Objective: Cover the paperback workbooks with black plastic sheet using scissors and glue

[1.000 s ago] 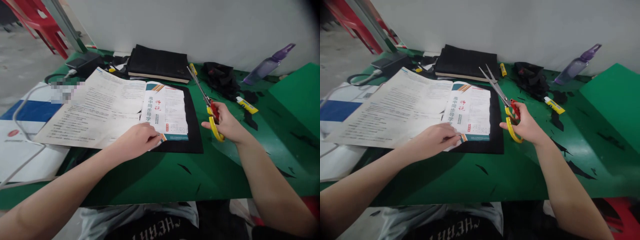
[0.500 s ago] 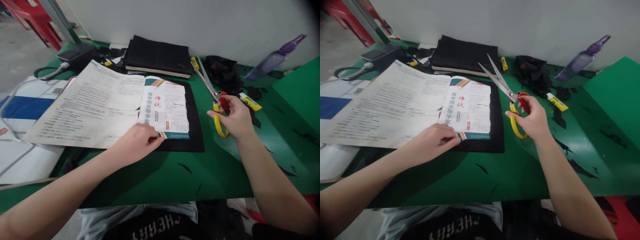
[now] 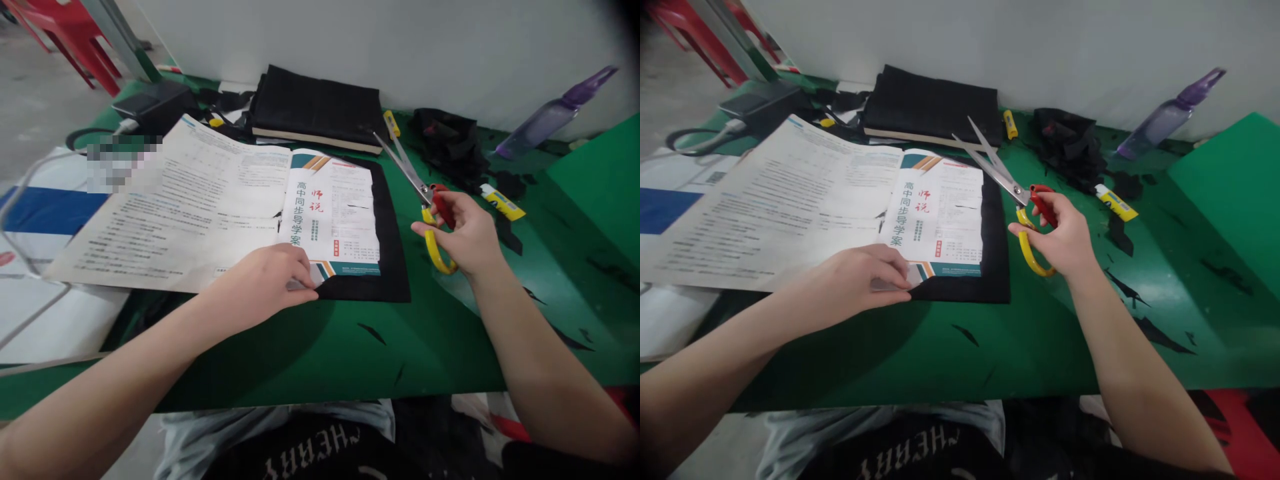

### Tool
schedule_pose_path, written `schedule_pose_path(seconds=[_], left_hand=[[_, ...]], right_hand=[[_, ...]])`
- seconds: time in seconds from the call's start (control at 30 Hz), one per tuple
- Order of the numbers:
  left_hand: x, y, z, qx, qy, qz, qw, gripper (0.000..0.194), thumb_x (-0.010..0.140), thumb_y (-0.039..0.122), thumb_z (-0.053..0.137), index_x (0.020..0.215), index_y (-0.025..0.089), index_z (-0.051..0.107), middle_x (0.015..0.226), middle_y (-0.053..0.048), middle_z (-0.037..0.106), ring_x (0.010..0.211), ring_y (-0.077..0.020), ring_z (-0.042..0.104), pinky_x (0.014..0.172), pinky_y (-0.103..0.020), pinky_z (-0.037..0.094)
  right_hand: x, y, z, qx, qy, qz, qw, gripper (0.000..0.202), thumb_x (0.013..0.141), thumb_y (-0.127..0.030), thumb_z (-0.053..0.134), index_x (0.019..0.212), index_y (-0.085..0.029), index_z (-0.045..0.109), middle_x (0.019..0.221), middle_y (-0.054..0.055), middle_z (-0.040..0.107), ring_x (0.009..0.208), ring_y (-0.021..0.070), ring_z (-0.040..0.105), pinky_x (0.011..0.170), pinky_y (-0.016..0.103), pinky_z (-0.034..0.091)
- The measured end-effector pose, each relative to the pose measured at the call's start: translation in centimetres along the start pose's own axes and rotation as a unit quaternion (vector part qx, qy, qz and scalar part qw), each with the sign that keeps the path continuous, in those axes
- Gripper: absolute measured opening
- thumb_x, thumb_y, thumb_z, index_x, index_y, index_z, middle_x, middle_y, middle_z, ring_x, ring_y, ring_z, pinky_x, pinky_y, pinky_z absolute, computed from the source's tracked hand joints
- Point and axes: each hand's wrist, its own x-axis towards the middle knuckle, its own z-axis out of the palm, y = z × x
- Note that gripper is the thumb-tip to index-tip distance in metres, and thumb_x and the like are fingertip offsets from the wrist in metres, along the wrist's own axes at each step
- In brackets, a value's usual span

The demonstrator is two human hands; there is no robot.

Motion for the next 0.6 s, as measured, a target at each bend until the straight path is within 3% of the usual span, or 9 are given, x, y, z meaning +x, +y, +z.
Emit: schedule_pose_path(seconds=[0.17, 0.3, 0.6], left_hand=[[0.1, 0.5, 0.0, -0.016, 0.002, -0.043, 0.999, 0.04, 0.091, 0.044, 0.048, 0.064, 0.024, 0.071, 0.095, -0.001, 0.069, 0.086, -0.0171, 0.061, 0.074, -0.031, 0.046], [0.3, 1.0, -0.3, -0.034, -0.01, -0.075, 0.997, 0.039, 0.091, 0.042, 0.049, 0.062, 0.024, 0.069, 0.097, 0.0, 0.069, 0.084, -0.0159, 0.061, 0.073, -0.03, 0.046], [0.6, 1.2, -0.2, -0.073, -0.02, -0.048, 0.996, 0.037, 0.092, 0.041, 0.046, 0.071, 0.024, 0.071, 0.095, -0.002, 0.07, 0.09, -0.0179, 0.059, 0.074, -0.031, 0.045]], right_hand=[[-0.1, -0.5, 0.2, -0.008, 0.021, 0.003, 1.0, 0.062, 0.058, -0.048, 0.083, 0.112, -0.027, 0.06, 0.091, 0.001, 0.059, 0.075, 0.0171, 0.052, 0.079, 0.042, 0.051], [0.0, -0.6, 0.2, -0.011, 0.028, -0.007, 1.0, 0.06, 0.058, -0.048, 0.083, 0.11, -0.029, 0.06, 0.09, 0.001, 0.058, 0.074, 0.017, 0.052, 0.079, 0.041, 0.052], [-0.3, -1.2, 0.3, -0.041, 0.01, -0.018, 0.999, 0.061, 0.064, -0.045, 0.08, 0.117, -0.022, 0.059, 0.093, 0.004, 0.058, 0.075, 0.0163, 0.05, 0.078, 0.039, 0.05]])
